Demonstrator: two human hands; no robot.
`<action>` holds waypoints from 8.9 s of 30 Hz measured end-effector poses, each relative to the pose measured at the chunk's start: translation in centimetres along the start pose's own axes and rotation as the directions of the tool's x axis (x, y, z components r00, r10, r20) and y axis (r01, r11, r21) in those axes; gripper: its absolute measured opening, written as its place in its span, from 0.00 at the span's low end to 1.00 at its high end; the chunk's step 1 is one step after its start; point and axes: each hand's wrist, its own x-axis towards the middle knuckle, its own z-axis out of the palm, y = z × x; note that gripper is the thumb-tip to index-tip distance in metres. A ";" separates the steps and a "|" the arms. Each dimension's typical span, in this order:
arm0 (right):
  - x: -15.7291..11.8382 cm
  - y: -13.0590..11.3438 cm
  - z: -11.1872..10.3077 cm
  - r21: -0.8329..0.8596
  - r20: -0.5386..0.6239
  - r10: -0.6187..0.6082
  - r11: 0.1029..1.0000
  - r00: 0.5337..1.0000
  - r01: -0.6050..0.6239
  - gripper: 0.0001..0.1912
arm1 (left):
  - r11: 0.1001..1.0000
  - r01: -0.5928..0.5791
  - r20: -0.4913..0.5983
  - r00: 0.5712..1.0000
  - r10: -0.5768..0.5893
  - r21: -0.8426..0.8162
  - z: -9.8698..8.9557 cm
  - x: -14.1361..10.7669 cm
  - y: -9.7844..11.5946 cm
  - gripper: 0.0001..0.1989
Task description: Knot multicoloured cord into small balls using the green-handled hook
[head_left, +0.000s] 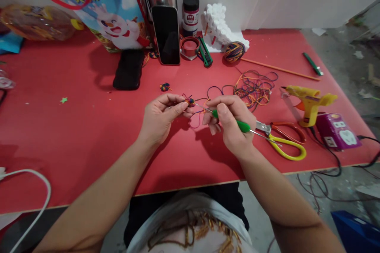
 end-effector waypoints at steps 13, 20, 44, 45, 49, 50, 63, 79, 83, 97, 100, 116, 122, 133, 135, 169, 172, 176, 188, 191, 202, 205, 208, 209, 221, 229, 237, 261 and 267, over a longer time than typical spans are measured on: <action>0.2 0.6 0.4 -0.033 0.036 0.008 0.999 0.999 -0.007 0.09 | 1.000 -0.001 0.026 1.000 0.001 -0.003 -0.3 -0.2 -0.3 0.11; 0.2 0.5 0.3 -0.079 0.045 0.013 0.997 0.999 -0.010 0.09 | 0.999 -0.026 0.047 0.999 0.024 0.039 -0.5 -0.2 -0.5 0.10; 0.3 0.2 0.4 -0.057 0.015 -0.018 0.998 1.000 0.019 0.10 | 0.976 -0.177 0.097 0.982 0.165 0.124 -0.8 0.0 -0.8 0.08; 0.3 0.3 0.4 -0.059 0.020 -0.019 0.998 1.000 0.020 0.10 | 0.974 -0.186 0.104 0.979 0.174 0.128 -0.7 0.0 -0.7 0.08; 0.2 0.4 0.4 -0.060 0.030 -0.007 0.998 1.000 0.009 0.10 | 0.968 -0.208 0.119 0.974 0.192 0.142 -0.6 -0.1 -0.6 0.08; 0.2 0.4 0.4 -0.061 0.034 -0.006 0.998 0.999 0.008 0.09 | 0.966 -0.214 0.122 0.973 0.197 0.146 -0.5 -0.2 -0.5 0.07; 0.4 0.4 0.5 -0.522 0.235 -0.275 0.773 0.932 0.360 0.10 | 0.935 -0.297 0.127 0.953 0.276 0.192 -0.5 -0.1 -0.5 0.07; 0.5 1.2 1.0 -0.606 0.311 -0.442 0.590 0.842 0.533 0.05 | 0.845 -0.499 0.180 0.865 0.469 0.195 -0.5 0.1 -0.8 0.09; 0.5 1.3 0.9 -0.584 0.311 -0.449 0.605 0.837 0.542 0.03 | 0.888 -0.419 0.160 0.906 0.393 0.188 -0.6 0.1 -0.8 0.08; 0.4 1.4 0.9 -0.557 0.387 -0.423 0.600 0.819 0.574 0.07 | 0.989 -0.148 0.055 0.988 0.147 0.003 -0.6 -0.2 -0.9 0.09; 0.4 1.5 0.8 -0.580 0.395 -0.405 0.587 0.825 0.566 0.08 | 0.981 -0.195 0.037 0.980 0.195 0.003 -0.6 -0.2 -0.8 0.09; 0.3 1.8 0.9 -0.620 0.398 -0.388 0.554 0.831 0.555 0.08 | 0.877 -0.404 0.057 0.913 0.403 0.259 -0.4 -0.4 -0.4 0.06; 0.4 1.9 1.0 -0.624 0.395 -0.385 0.555 0.834 0.551 0.08 | 0.986 -0.151 0.013 0.989 0.150 0.069 -0.5 -0.2 -0.7 0.11; 0.3 1.2 0.7 -0.587 0.365 -0.345 0.635 0.865 0.501 0.07 | 0.919 -0.357 0.063 0.934 0.352 0.168 -0.7 0.3 -0.6 0.08; 0.2 1.0 0.7 -0.580 0.327 -0.321 0.674 0.889 0.457 0.06 | 0.848 -0.460 0.104 0.888 0.449 0.264 -0.6 0.2 -0.5 0.06; 1.3 1.6 0.0 -0.414 0.155 -0.147 0.888 0.977 0.200 0.03 | 0.263 -0.788 0.539 0.584 0.608 0.557 -1.7 -0.4 -0.4 0.13; 1.5 1.5 0.0 -0.352 0.101 -0.111 0.926 0.989 0.140 0.02 | 0.306 -0.778 0.510 0.602 0.614 0.549 -1.5 -0.3 -0.2 0.13; 1.7 1.0 0.1 -0.252 -0.036 -0.025 0.968 0.999 0.015 0.03 | 0.368 -0.757 0.470 0.633 0.615 0.540 -1.2 -0.4 0.0 0.11; 1.6 0.5 0.4 -0.237 -0.022 0.016 0.971 1.000 -0.021 0.04 | 0.782 -0.472 0.311 0.877 0.367 0.408 -0.5 -0.6 -0.5 0.08; 1.6 0.3 0.4 -0.235 0.000 -0.010 0.972 1.000 0.010 0.04 | 0.794 -0.441 0.303 0.892 0.336 0.418 -0.3 -0.6 -0.1 0.05; 1.6 0.6 0.4 -0.287 -0.039 0.043 0.957 0.998 -0.052 0.04 | 0.905 -0.248 0.231 0.957 0.174 0.347 -0.2 -0.7 0.1 0.05; 1.6 0.5 0.3 -0.290 -0.039 0.059 0.955 0.998 -0.068 0.04 | 0.971 -0.040 0.231 0.973 -0.016 0.236 -0.1 -0.9 0.1 0.07; 1.6 0.5 0.3 -0.309 -0.001 0.014 0.951 1.000 -0.013 0.04 | 0.983 0.082 0.225 0.967 -0.118 0.163 -0.2 -1.0 -0.1 0.09; 1.5 0.5 0.3 -0.312 0.016 -0.006 0.950 1.000 0.011 0.04 | 0.984 0.086 0.219 0.968 -0.120 0.159 -0.2 -1.0 -0.1 0.08; 1.6 1.0 0.3 -0.309 0.087 -0.067 0.947 0.994 0.091 0.04 | 0.991 0.100 0.175 0.978 -0.115 0.091 0.5 -1.2 0.4 0.07; 1.3 1.0 0.4 -0.133 0.086 0.224 0.968 0.971 -0.212 0.15 | 0.999 0.053 0.025 0.998 -0.053 0.013 0.2 -0.6 0.2 0.09; 1.2 2.3 0.8 -0.234 0.078 0.200 0.956 0.977 -0.177 0.09 | 0.999 0.025 0.002 1.000 -0.025 0.021 0.5 -0.6 0.4 0.09; 1.5 1.7 0.0 -0.394 0.173 -0.170 0.891 0.970 0.226 0.02 | 0.969 -0.181 0.155 0.976 0.155 0.171 -0.6 -0.7 0.1 0.06; 1.5 1.7 0.1 -0.456 0.203 -0.234 0.837 0.951 0.303 0.04 | 0.973 -0.192 0.135 0.975 0.174 0.129 -0.4 -0.8 0.0 0.13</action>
